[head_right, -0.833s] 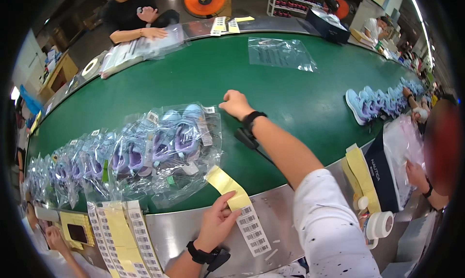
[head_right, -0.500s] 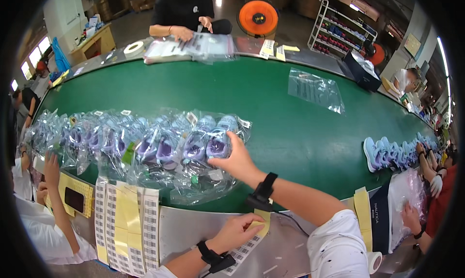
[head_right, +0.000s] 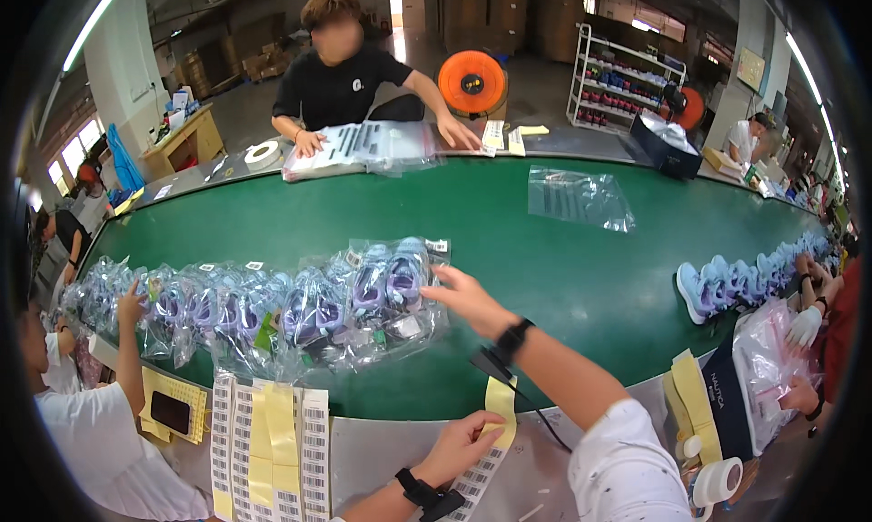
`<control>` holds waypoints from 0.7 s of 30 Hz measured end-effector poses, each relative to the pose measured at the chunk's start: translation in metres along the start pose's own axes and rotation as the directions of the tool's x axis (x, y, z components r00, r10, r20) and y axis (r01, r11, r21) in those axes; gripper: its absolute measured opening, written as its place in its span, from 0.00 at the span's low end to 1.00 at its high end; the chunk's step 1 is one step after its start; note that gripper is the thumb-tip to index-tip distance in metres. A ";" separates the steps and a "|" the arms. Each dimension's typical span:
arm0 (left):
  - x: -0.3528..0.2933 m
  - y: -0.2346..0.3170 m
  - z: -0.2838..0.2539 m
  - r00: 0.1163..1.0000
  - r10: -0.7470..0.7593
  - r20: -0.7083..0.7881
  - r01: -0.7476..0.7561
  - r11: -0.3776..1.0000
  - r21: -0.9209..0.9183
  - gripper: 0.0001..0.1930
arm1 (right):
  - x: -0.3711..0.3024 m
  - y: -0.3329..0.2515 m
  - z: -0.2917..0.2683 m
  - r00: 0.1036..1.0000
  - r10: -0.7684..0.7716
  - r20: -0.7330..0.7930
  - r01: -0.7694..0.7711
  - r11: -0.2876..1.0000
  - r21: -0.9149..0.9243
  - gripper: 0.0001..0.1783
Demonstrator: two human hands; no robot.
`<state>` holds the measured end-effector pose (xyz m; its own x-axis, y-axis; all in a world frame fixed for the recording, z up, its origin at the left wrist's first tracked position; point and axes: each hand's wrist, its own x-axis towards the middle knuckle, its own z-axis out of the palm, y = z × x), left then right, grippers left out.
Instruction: The person applies barcode labels to plastic-wrapped pairs of shoes on a green conveyor belt. They use a handheld scanner to scan each label before placing it on the packaging. The person handles the shoes and labels one at a time, moving them along the belt as they work.
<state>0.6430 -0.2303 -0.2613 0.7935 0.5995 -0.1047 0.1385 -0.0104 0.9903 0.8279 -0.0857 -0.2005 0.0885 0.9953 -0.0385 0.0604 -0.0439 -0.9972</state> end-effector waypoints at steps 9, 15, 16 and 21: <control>0.014 0.000 0.009 0.998 0.004 -0.061 -0.010 0.995 -0.097 0.10 | -0.189 0.086 -0.099 0.964 0.255 -0.081 0.001 0.299 0.954 0.08; 0.021 -0.015 0.007 0.991 0.008 -0.137 -0.030 0.988 -0.155 0.09 | -0.203 0.101 -0.089 0.967 0.151 -0.203 0.166 0.228 0.959 0.08; 0.018 -0.013 0.007 0.989 -0.014 -0.149 -0.011 0.986 -0.166 0.09 | -0.202 0.100 -0.088 0.970 0.142 -0.196 0.159 0.237 0.958 0.08; 0.015 -0.029 0.012 0.986 0.044 -0.160 -0.067 0.987 -0.145 0.08 | -0.203 0.114 -0.085 0.982 0.134 -0.134 0.113 0.152 0.982 0.07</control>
<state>0.6578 -0.2305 -0.2931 0.6935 0.7190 -0.0455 -0.0022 0.0652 0.9979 0.9016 -0.3004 -0.3012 0.2283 0.9599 -0.1630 -0.9570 0.1904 -0.2188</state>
